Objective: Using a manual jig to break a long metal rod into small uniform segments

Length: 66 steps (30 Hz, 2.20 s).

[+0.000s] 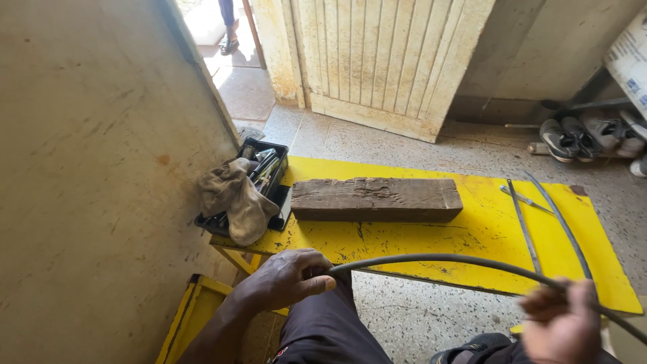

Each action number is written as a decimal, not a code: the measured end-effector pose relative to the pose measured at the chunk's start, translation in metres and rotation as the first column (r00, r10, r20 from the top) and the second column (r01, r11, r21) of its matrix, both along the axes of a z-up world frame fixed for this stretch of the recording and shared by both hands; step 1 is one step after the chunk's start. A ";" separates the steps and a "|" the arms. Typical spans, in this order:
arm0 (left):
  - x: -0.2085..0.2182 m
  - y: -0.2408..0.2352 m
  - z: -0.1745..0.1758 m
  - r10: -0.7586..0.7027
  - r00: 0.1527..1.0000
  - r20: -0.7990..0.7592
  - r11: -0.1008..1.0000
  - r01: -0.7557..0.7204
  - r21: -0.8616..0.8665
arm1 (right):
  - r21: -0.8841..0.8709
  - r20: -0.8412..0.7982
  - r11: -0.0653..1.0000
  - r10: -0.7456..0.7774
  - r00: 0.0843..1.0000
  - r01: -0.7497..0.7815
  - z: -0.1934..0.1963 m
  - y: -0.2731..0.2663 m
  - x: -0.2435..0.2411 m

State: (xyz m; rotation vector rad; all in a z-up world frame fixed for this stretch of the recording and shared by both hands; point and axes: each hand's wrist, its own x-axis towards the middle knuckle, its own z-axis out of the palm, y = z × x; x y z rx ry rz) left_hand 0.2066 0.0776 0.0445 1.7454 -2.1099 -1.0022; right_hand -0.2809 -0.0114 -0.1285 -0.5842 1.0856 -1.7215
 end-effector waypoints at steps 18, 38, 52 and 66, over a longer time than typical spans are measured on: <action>-0.124 -0.045 -0.048 -0.135 0.986 0.103 0.877 0.167 -0.450 | 0.237 0.214 0.942 0.186 0.959 -0.236 0.023 0.037 0.178; -0.063 -0.201 -0.072 0.113 0.930 0.349 0.930 0.024 -0.366 | 0.557 -0.015 0.673 0.594 0.804 -0.487 0.058 0.044 0.151; -0.071 -0.218 -0.125 0.215 0.904 0.369 0.896 -0.032 -0.444 | 0.601 -0.061 0.638 0.638 0.768 -0.482 0.055 0.036 0.153; -0.073 -0.216 -0.112 0.097 0.901 0.422 0.930 0.069 -0.360 | 0.610 -0.099 0.624 0.672 0.734 -0.489 0.047 0.023 0.162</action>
